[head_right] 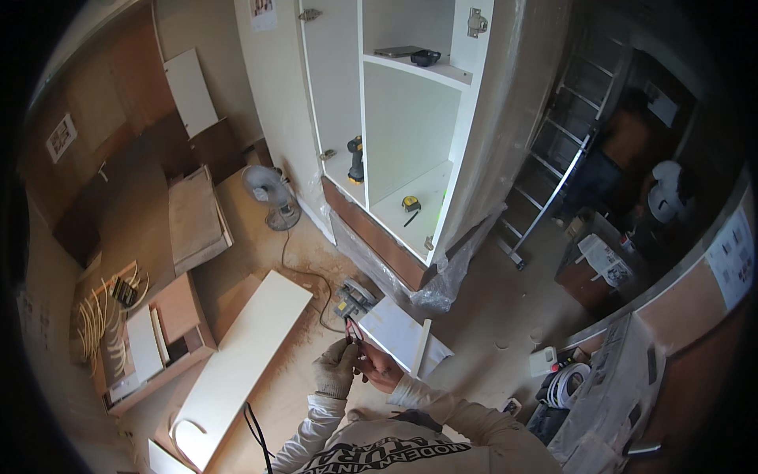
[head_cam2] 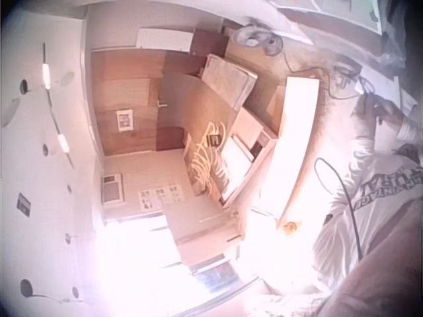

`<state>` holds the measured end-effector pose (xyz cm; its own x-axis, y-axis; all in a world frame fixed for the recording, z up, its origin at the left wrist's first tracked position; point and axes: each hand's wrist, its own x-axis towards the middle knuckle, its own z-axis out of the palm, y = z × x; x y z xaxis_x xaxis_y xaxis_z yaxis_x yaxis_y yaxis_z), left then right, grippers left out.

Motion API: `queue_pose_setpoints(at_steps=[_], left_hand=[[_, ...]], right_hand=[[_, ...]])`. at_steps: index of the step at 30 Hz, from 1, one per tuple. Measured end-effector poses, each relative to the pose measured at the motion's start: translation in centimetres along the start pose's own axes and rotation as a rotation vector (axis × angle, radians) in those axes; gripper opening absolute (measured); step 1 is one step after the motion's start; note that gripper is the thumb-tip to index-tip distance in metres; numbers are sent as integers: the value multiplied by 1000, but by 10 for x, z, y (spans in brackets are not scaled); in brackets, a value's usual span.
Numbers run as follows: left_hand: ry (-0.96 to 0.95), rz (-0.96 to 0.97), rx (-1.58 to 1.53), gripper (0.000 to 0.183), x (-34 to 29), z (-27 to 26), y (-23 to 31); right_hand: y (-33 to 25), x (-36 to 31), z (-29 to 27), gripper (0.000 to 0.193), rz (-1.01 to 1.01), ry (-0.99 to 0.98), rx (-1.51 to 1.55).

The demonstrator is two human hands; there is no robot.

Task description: The person sits on the floor and applies glue from a green bottle to the edges of white wooden panels. They handle the panels and glue bottle, preparing them for assembly in a room with other workers and construction materials.

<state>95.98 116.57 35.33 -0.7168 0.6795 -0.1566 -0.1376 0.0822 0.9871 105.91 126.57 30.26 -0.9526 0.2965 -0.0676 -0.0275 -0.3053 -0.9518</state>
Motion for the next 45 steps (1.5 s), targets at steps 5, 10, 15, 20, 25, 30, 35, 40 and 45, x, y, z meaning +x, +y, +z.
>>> queue_pose_setpoints(at_steps=[5, 10, 15, 20, 25, 30, 35, 40, 45], left_hand=[[66, 459, 149, 31, 48, -23, 41], [23, 403, 179, 31, 86, -40, 52], [52, 281, 308, 30, 115, -79, 13], [204, 195, 440, 31, 140, -125, -62], [250, -57, 161, 37, 163, -148, -103], [153, -61, 133, 33, 200, -142, -100], [97, -32, 157, 33, 239, -174, -90], [-45, -12, 418, 34, 275, -191, -61], [-167, 23, 335, 37, 315, -190, -33]], right_hand=[[-65, 50, -10, 41, -45, 160, -259], [-209, 63, -41, 44, -319, 342, -600], [-339, 87, -57, 46, -678, 612, -769], [-428, 149, -88, 42, -832, 706, -804], [-488, 246, -152, 39, -683, 940, -763], [-536, 316, -251, 34, -338, 1354, -1145], [-532, 310, -200, 34, -287, 1510, -1020], [-522, 286, -211, 34, 18, 1582, -1569], [-515, 285, -185, 37, 318, 1545, -1755]])
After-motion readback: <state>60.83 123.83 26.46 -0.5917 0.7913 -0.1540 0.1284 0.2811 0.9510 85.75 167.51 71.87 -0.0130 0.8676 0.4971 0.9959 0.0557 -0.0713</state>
